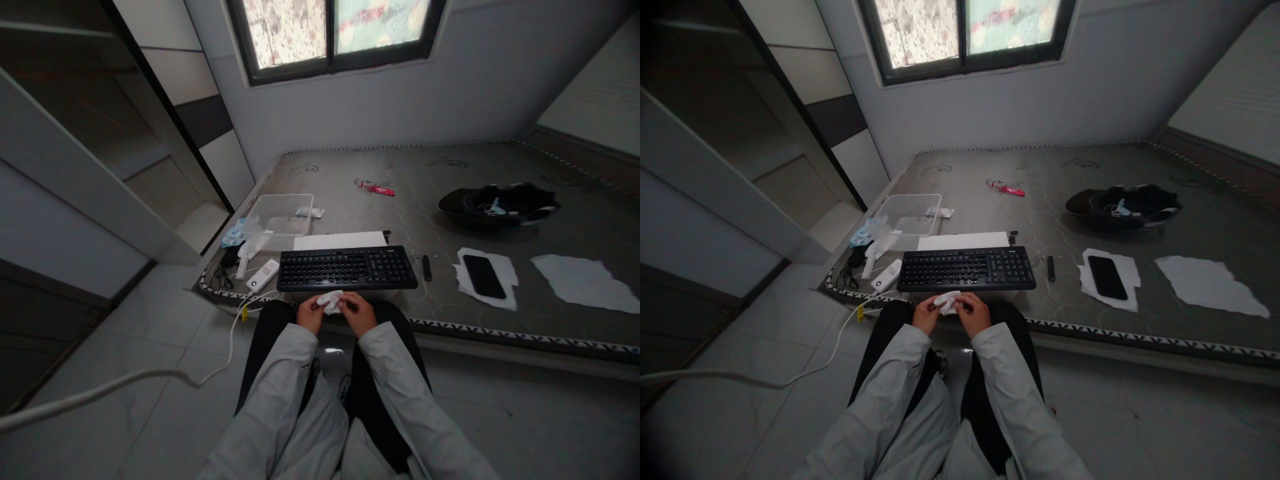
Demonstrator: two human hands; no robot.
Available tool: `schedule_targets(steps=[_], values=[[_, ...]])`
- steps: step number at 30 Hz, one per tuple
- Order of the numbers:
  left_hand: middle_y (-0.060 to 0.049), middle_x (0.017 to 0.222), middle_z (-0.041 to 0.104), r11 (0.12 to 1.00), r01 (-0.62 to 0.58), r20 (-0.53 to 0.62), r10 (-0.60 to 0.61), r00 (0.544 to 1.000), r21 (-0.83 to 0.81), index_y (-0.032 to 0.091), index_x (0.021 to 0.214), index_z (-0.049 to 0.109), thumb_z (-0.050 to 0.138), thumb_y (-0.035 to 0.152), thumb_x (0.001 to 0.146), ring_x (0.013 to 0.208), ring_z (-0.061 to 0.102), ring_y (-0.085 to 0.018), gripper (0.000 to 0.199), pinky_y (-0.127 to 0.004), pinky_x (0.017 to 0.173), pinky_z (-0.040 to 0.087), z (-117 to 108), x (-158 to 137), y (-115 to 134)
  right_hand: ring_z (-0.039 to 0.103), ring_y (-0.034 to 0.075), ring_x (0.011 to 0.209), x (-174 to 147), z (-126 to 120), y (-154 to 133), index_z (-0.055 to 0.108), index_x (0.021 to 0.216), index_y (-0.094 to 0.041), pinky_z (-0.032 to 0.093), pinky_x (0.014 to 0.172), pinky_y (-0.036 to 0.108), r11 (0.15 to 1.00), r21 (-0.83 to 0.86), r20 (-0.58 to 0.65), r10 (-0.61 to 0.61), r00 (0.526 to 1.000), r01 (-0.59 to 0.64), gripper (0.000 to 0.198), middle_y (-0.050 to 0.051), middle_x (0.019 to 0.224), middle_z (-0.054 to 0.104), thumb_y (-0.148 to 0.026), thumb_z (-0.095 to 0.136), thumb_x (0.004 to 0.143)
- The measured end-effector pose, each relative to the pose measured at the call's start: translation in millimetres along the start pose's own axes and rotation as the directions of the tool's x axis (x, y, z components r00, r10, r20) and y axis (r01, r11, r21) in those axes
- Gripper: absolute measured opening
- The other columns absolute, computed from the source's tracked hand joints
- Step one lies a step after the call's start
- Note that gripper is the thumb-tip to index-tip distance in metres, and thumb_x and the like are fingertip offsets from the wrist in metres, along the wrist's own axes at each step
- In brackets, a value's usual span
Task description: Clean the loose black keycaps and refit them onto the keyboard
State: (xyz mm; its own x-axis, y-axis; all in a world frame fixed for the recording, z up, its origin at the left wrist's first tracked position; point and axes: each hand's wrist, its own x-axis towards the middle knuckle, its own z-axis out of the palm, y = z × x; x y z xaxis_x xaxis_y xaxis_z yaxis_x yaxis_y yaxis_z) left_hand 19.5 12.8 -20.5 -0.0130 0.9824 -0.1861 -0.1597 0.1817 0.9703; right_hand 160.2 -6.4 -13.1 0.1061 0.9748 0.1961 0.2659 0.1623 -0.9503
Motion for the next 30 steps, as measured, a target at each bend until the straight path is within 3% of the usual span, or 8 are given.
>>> schedule_targets(steps=[4, 9, 18, 24, 30], values=[[-0.005, 0.081, 0.071, 1.0, 0.02, 0.009, -0.02, 1.0, -0.011, 0.013, 0.083, 0.068, 0.069, 0.019, 0.058, 0.078, 0.065, -0.02, 0.026, -0.029, 0.071, 0.05, -1, -1, 0, 0.058, 0.019, 0.082, -2, 0, -4, 0.068, 0.085, -0.02, 0.05, 0.062, 0.026, 0.999, 0.013, 0.043, 0.035, 0.998, -0.036, 0.024, 0.006, 0.091, 0.061, -0.033, 0.062, 0.066], [-0.006, 0.077, 0.072, 0.996, 0.088, -0.027, -0.088, 0.996, -0.002, 0.012, 0.082, 0.068, 0.071, 0.021, 0.057, 0.07, 0.065, -0.02, 0.027, -0.026, 0.059, 0.052, 0, -2, 3, 0.058, 0.019, 0.078, -3, 0, -6, 0.067, 0.084, -0.021, 0.05, 0.062, 0.027, 1.0, 0.012, 0.035, 0.017, 0.999, -0.017, 0.024, 0.005, 0.088, 0.061, -0.03, 0.063, 0.063], [-0.008, 0.077, 0.072, 0.986, 0.154, -0.022, -0.155, 0.988, -0.065, 0.011, 0.078, 0.068, 0.076, 0.024, 0.05, 0.072, 0.066, -0.022, 0.032, -0.028, 0.062, 0.052, 0, -1, 2, 0.057, 0.017, 0.069, -2, 1, -7, 0.065, 0.078, -0.021, 0.048, 0.06, 0.026, 1.0, 0.014, -0.002, 0.015, 1.0, -0.015, 0.019, 0.003, 0.078, 0.061, -0.033, 0.062, 0.065], [-0.005, 0.075, 0.071, 0.966, 0.217, 0.028, -0.215, 0.976, -0.141, 0.012, 0.084, 0.068, 0.076, 0.027, 0.049, 0.064, 0.064, -0.017, 0.039, -0.025, 0.057, 0.05, -4, 4, -9, 0.059, 0.017, 0.073, -2, 3, -6, 0.065, 0.079, -0.02, 0.048, 0.062, 0.026, 0.995, 0.083, -0.013, 0.062, 0.998, -0.06, 0.025, 0.003, 0.082, 0.063, -0.04, 0.064, 0.064], [-0.008, 0.083, 0.07, 0.959, 0.227, 0.089, -0.215, 0.973, -0.168, 0.011, 0.089, 0.068, 0.077, 0.033, 0.05, 0.069, 0.064, -0.018, 0.046, -0.027, 0.061, 0.05, -7, 8, -17, 0.059, 0.016, 0.072, -2, 4, -2, 0.065, 0.082, -0.02, 0.048, 0.063, 0.025, 0.995, 0.085, -0.003, 0.059, 0.998, -0.059, 0.024, 0.003, 0.084, 0.064, -0.039, 0.063, 0.066]])
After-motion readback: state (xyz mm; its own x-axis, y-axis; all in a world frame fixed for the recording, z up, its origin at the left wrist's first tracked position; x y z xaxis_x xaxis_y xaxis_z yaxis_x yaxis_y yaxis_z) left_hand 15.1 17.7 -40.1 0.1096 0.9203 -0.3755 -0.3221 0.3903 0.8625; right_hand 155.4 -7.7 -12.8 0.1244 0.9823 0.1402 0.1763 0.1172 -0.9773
